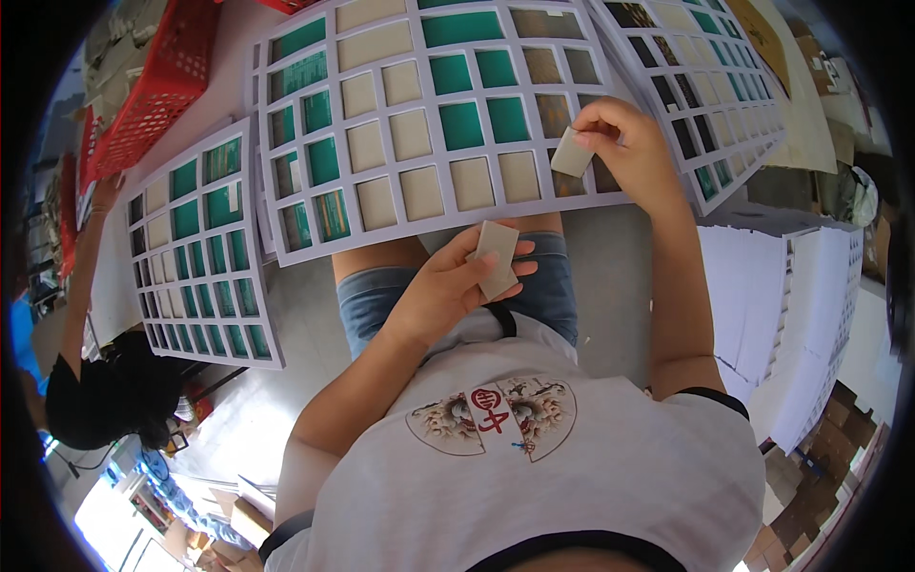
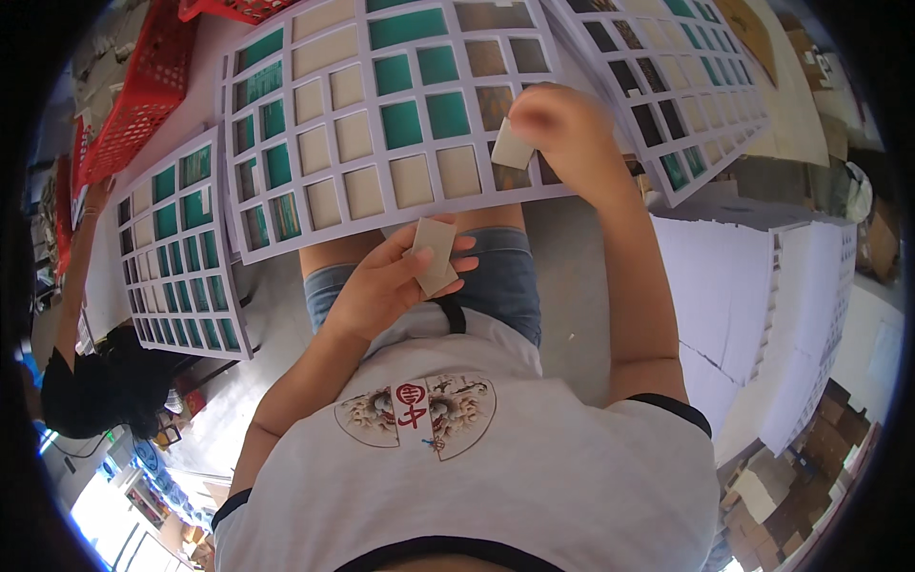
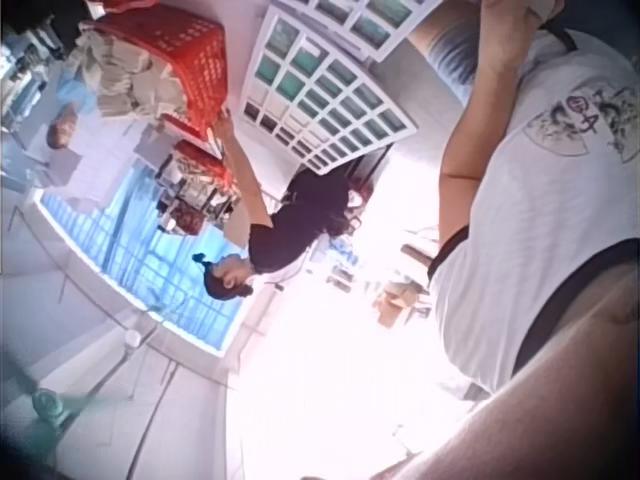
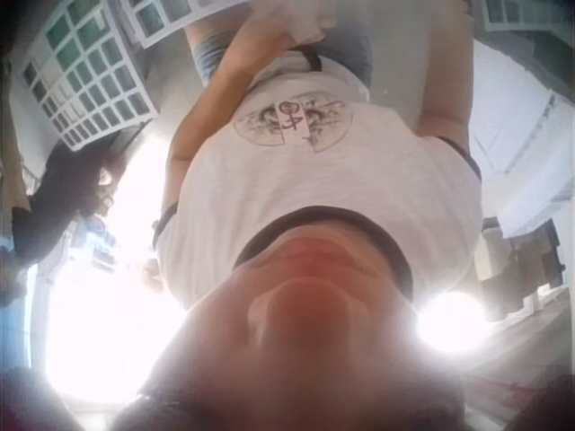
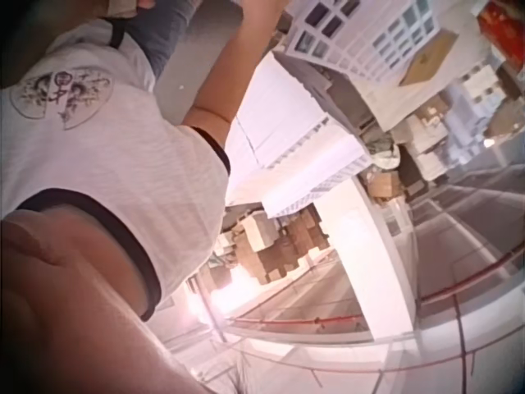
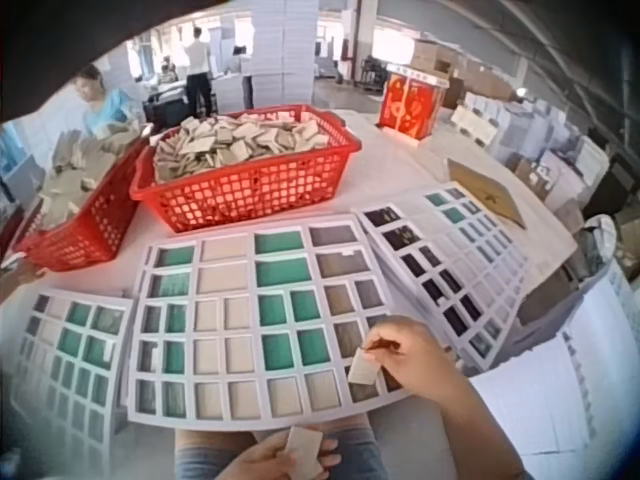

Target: The person places small square tiles into a white grid tray with green backing. They repeatedly pick tiles from a red basket and insert them into empty slots in the tray, occasionally shifting the tray to access new areas.

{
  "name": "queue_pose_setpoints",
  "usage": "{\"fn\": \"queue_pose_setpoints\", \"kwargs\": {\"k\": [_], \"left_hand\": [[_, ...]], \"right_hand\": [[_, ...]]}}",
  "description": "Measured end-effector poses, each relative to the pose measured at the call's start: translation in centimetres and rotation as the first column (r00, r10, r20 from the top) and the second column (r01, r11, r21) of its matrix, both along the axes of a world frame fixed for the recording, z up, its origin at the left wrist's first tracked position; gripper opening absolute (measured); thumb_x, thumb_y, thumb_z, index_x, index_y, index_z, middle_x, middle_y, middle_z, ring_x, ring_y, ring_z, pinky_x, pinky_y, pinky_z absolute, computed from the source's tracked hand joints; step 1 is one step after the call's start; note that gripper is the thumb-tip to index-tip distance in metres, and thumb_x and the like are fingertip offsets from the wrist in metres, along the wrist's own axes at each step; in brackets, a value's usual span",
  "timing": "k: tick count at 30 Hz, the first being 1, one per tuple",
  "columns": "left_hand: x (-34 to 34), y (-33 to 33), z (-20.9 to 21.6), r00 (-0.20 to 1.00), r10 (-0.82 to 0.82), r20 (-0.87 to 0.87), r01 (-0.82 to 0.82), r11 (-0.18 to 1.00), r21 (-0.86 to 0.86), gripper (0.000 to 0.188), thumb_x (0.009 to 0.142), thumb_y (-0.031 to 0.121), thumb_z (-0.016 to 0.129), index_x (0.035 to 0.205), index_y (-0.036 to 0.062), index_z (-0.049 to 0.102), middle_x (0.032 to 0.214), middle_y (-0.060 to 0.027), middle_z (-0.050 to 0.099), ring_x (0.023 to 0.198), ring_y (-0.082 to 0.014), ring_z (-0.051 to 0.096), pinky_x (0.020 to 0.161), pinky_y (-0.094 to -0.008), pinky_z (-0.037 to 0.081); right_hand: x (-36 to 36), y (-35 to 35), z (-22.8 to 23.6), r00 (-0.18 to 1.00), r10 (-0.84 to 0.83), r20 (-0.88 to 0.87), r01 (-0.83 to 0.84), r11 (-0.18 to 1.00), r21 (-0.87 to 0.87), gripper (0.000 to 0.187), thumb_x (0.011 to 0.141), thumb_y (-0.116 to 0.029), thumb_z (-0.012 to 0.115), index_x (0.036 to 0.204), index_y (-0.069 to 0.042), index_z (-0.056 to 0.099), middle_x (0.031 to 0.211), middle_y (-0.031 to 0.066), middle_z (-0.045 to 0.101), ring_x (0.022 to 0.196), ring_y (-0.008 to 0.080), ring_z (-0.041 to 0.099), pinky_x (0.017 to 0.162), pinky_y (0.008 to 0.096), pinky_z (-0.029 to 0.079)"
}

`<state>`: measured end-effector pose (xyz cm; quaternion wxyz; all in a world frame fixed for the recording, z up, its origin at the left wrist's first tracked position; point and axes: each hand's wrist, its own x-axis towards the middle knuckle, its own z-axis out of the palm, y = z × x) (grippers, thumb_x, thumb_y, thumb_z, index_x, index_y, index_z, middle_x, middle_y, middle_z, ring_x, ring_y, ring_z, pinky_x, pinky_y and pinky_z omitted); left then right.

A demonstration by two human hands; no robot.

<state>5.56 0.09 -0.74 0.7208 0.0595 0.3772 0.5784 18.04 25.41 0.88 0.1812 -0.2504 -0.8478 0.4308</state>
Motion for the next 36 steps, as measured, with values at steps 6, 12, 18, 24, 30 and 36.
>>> {"fn": "queue_pose_setpoints", "kwargs": {"k": [6, 12, 18, 24, 30, 36], "left_hand": [[0.3, 0.3, -0.3, 0.998, 0.042, -0.037, -0.042, 0.999, -0.007, 0.047, 0.101, 0.023, 0.054, 0.142, 0.004, 0.042, 0.139, -0.014, 0.051, 0.125, -0.0277, 0.055, 0.098, -0.0385, 0.051], [0.3, 0.6, -0.5, 0.997, 0.048, -0.064, -0.051, 0.997, -0.05, 0.043, 0.098, 0.021, 0.06, 0.135, 0.0033, 0.048, 0.128, -0.0144, 0.059, 0.113, -0.0271, 0.063, 0.088, -0.0351, 0.056], [0.2, 0.5, -0.8, 0.98, -0.078, -0.183, 0.06, 0.993, -0.102, 0.037, 0.095, 0.02, 0.064, 0.126, 0.0039, 0.053, 0.118, -0.013, 0.064, 0.102, -0.024, 0.068, 0.077, -0.0312, 0.056], [0.0, -0.6, -0.4, 0.994, -0.007, -0.113, 0.002, 0.999, -0.043, 0.036, 0.096, 0.013, 0.057, 0.131, 0.0052, 0.051, 0.108, -0.0092, 0.062, 0.104, -0.0254, 0.066, 0.086, -0.0366, 0.054], [-3.5, -6.7, -1.5, 0.981, 0.106, -0.16, -0.113, 0.993, -0.036, 0.038, 0.093, 0.004, 0.054, 0.13, 0.0004, 0.051, 0.102, -0.0093, 0.061, 0.101, -0.0263, 0.066, 0.087, -0.0389, 0.054], [-5.3, -21.6, -4.7, 0.851, 0.465, -0.245, -0.524, 0.786, -0.328, 0.029, 0.09, 0.006, 0.055, 0.118, -0.0007, 0.059, 0.093, -0.0103, 0.063, 0.081, -0.0233, 0.064, 0.071, -0.0361, 0.055]], "right_hand": [[-0.1, -0.4, -1.1, 0.974, 0.205, 0.098, -0.226, 0.92, 0.321, 0.013, 0.081, -0.002, 0.067, 0.093, -0.002, 0.067, 0.098, 0.0085, 0.063, 0.091, 0.0244, 0.06, 0.08, 0.0356, 0.047], [3.6, -8.0, -0.4, 0.978, -0.051, 0.2, -0.113, 0.677, 0.727, 0.026, 0.082, -0.01, 0.07, 0.107, -0.002, 0.068, 0.11, 0.0107, 0.065, 0.108, 0.03, 0.058, 0.094, 0.0415, 0.043], [3.7, -11.3, 1.7, 0.998, 0.049, 0.041, -0.047, 0.997, -0.061, 0.03, 0.087, -0.008, 0.066, 0.117, -0.003, 0.067, 0.113, 0.0097, 0.065, 0.111, 0.0216, 0.06, 0.093, 0.0358, 0.046], [4.2, -4.4, 0.5, 0.928, -0.336, -0.161, 0.268, 0.902, -0.338, 0.03, 0.089, -0.002, 0.061, 0.119, -0.003, 0.066, 0.106, 0.0046, 0.067, 0.098, 0.0146, 0.063, 0.087, 0.0266, 0.049], [5.8, 0.4, -1.5, 0.967, -0.255, 0.007, 0.239, 0.895, -0.375, 0.019, 0.087, 0.0, 0.063, 0.105, -0.002, 0.067, 0.094, 0.0033, 0.064, 0.087, 0.0101, 0.061, 0.075, 0.0252, 0.048], [5.8, -1.0, -2.6, 0.985, -0.166, 0.053, 0.133, 0.912, 0.389, 0.027, 0.084, -0.003, 0.067, 0.111, -0.004, 0.069, 0.115, 0.0089, 0.058, 0.087, 0.0197, 0.057, 0.075, 0.0324, 0.047]]}}
